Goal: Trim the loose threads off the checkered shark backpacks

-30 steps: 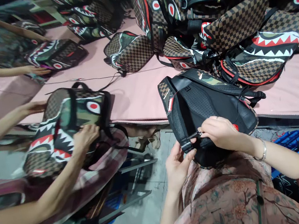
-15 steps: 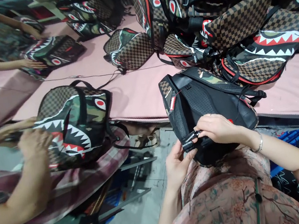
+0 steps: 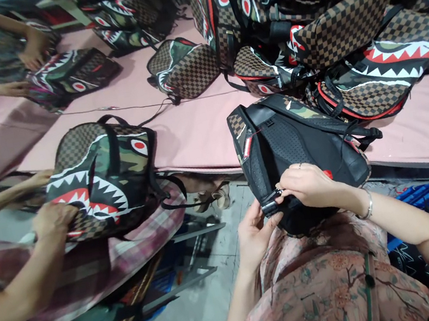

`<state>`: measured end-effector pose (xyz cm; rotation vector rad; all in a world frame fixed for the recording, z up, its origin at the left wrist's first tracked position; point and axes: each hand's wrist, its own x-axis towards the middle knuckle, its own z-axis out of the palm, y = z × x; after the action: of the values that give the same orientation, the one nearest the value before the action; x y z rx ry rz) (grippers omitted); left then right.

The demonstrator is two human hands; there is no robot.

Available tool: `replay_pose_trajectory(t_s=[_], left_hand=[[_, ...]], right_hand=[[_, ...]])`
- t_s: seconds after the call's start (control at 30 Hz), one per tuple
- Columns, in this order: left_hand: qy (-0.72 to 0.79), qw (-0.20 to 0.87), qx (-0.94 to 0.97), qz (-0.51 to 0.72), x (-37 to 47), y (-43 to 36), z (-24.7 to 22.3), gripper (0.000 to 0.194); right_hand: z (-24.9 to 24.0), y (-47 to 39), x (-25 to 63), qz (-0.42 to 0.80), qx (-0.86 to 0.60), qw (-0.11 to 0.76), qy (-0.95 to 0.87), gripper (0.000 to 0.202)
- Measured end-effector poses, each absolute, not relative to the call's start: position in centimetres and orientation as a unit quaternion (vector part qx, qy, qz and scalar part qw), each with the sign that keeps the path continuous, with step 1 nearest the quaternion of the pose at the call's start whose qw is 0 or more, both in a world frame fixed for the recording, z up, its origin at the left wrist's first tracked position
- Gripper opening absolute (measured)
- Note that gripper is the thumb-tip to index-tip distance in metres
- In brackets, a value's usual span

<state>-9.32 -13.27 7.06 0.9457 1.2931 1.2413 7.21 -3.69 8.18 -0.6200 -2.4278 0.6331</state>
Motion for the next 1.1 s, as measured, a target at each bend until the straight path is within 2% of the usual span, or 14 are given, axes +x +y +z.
replay_pose_trajectory(t_s=[0.17, 0.27, 0.37, 0.43, 0.57, 0.67, 0.8, 0.9, 1.0, 1.03, 1.1], left_hand=[[0.537, 0.547, 0.335, 0.548, -9.6, -13.8, 6.8, 0.045], [0.551, 0.515, 0.330, 0.567, -9.3, -13.6, 6.7, 0.044], [0.582, 0.460, 0.310, 0.595, -8.9, -13.0, 6.7, 0.038], [0.568, 0.468, 0.267, 0.621, -9.2, -12.4, 6.8, 0.035], [0.487, 0.565, 0.176, 0.642, -11.4, -11.6, 6.3, 0.035], [0.463, 0.580, 0.106, 0.662, -13.4, -11.2, 5.4, 0.034], [0.492, 0.483, 0.070, 0.721, -14.2, -11.0, 4.8, 0.043], [0.513, 0.443, 0.160, 0.718, -13.3, -10.8, 5.0, 0.055], [0.555, 0.376, 0.261, 0.694, -12.4, -10.3, 5.0, 0.076], [0.577, 0.344, 0.279, 0.686, -12.2, -10.1, 4.9, 0.075], [0.630, 0.287, 0.304, 0.654, -12.1, -9.9, 4.6, 0.060]], right_hand=[[8.0, -3.2, 5.5, 0.450, -0.348, 0.343, -0.747, 0.011], [7.8, -2.9, 3.0, 0.613, -0.337, 0.287, -0.655, 0.023], [7.8, -2.7, 0.2, 0.685, -0.326, 0.222, -0.612, 0.024], [8.1, -2.6, -1.3, 0.673, -0.341, 0.230, -0.614, 0.024], [9.1, -2.3, -3.3, 0.622, -0.344, 0.258, -0.654, 0.020], [9.4, -1.8, -4.4, 0.530, -0.334, 0.289, -0.724, 0.015], [9.7, -0.9, -5.6, 0.414, -0.354, 0.318, -0.776, 0.011], [10.2, -0.3, -6.2, 0.374, -0.376, 0.287, -0.798, 0.009], [10.6, 0.0, -6.5, 0.309, -0.398, 0.248, -0.827, 0.005], [10.7, 0.1, -6.5, 0.284, -0.406, 0.238, -0.835, 0.005], [10.6, 0.3, -6.5, 0.247, -0.420, 0.224, -0.844, 0.006]])
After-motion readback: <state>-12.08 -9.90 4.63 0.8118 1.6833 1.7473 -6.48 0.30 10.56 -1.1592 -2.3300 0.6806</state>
